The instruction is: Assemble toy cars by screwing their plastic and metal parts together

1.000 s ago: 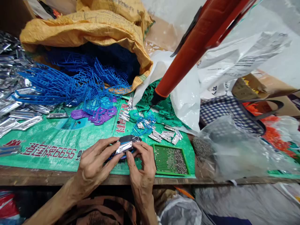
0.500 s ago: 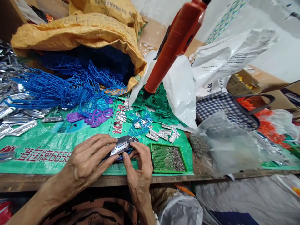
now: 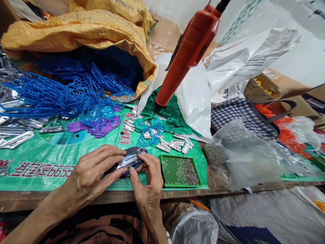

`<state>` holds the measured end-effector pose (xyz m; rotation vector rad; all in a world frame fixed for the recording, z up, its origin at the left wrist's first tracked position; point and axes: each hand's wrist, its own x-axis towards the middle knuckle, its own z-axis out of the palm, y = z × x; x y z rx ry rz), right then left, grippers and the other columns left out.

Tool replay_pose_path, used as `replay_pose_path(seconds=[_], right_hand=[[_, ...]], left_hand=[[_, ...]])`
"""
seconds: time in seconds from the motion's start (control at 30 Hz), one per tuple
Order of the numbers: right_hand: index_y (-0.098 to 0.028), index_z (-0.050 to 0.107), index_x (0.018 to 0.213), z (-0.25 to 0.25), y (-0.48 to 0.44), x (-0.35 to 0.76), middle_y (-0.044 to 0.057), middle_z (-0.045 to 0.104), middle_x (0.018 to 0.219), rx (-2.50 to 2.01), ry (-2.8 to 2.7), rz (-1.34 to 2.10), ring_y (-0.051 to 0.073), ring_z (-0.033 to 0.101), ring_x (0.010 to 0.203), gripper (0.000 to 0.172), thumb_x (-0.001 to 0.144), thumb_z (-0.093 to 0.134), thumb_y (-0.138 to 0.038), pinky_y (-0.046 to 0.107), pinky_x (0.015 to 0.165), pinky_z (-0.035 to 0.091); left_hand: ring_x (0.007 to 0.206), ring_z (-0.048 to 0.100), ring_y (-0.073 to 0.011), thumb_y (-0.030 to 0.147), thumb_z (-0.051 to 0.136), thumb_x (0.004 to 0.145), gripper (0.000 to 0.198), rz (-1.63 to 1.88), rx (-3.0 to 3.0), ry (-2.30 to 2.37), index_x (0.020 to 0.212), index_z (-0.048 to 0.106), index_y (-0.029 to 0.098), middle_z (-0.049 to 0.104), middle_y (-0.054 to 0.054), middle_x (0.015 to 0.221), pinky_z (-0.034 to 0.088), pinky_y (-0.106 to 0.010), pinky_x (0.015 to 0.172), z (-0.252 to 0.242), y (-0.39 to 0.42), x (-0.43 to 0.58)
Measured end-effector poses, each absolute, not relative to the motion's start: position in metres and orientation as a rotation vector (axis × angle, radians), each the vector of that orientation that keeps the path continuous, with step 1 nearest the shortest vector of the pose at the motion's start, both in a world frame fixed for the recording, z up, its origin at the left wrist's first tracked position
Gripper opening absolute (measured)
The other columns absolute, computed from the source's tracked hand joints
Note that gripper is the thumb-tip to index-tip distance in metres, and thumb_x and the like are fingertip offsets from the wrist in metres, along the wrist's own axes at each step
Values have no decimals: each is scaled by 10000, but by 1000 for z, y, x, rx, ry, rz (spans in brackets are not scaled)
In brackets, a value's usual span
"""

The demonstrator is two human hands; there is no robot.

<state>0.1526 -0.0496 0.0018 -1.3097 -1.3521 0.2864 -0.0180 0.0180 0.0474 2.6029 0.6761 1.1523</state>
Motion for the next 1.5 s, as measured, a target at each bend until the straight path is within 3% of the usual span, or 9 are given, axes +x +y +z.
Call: replay_pose_path(seconds=[0.33, 0.57, 0.73, 0.83, 1.03, 1.2, 1.3, 1.4, 1.5], right_hand=[[-242, 603, 1274, 4, -51, 153, 73, 622, 1136, -1311, -1360, 301, 133, 617, 801, 370, 918, 636, -146, 316, 757, 606], [-263, 662, 1265, 5, -51, 156, 80, 604, 1151, -1308, -1431, 262, 134, 650, 839, 392, 911, 630, -98, 284, 728, 611], [-281, 655, 1274, 7, -50, 160, 80, 603, 1152, -1297, -1486, 229, 128, 659, 798, 425, 907, 614, -69, 296, 697, 620], [-280, 653, 1268, 9, -49, 160, 88, 604, 1145, -1312, -1508, 191, 159, 672, 879, 409, 923, 597, -69, 319, 723, 627], [-264, 657, 1270, 4, -49, 154, 105, 603, 1149, -1329, -1505, 128, 190, 655, 1045, 409, 938, 568, -43, 323, 796, 618], [-260, 706, 1211, 18, -48, 171, 81, 673, 1105, -1324, -1530, 305, 164, 694, 904, 330, 922, 624, -125, 279, 695, 603], [-246, 705, 1197, 52, -29, 203, 49, 727, 1023, -1438, -1382, 381, 140, 681, 774, 268, 933, 654, -241, 279, 663, 591], [-246, 612, 1315, 97, 11, 236, 87, 680, 1238, -1475, -1200, 92, 193, 676, 960, 509, 850, 757, -394, 386, 823, 592], [-240, 382, 1517, 135, 64, 254, 141, 486, 1514, -1327, -1172, 105, 264, 587, 1284, 1031, 655, 890, -489, 478, 1040, 526]], left_hand=[[1076, 657, -187, 128, 593, 1014, 127, 1078, 2644, 656, 1126, 645, 104, 733, -100, 1084, 549, -308, 980, 47, 19, -14], [1099, 721, -232, 129, 598, 997, 204, 1301, 2599, 856, 1177, 696, 134, 757, -136, 1200, 607, -371, 975, 29, 5, -10], [1098, 745, -253, 320, 701, 953, 263, 1278, 2157, 1126, 1198, 755, 242, 756, -99, 1249, 648, -393, 920, 14, 0, -4], [1078, 760, -256, 398, 708, 936, 302, 1179, 1957, 1152, 1192, 776, 255, 774, -89, 1200, 665, -351, 855, 10, 0, -2], [911, 788, -191, 320, 695, 918, 256, 1142, 1833, 1125, 1138, 804, 249, 819, -39, 1034, 640, -235, 799, 25, 1, 4], [698, 767, -167, 358, 717, 843, 182, 1064, 1688, 1199, 947, 821, 250, 818, 24, 843, 626, -200, 667, 35, 4, 8], [644, 756, -190, 448, 712, 826, 247, 1002, 1670, 1231, 944, 824, 261, 813, 20, 802, 614, -222, 589, 31, 7, 7], [660, 760, -209, 536, 709, 826, 326, 947, 1697, 1265, 991, 825, 280, 818, 15, 826, 599, -231, 563, 24, 9, 4], [675, 768, -217, 589, 703, 822, 380, 913, 1719, 1280, 1019, 823, 288, 822, 10, 850, 589, -225, 549, 20, 13, -1]])
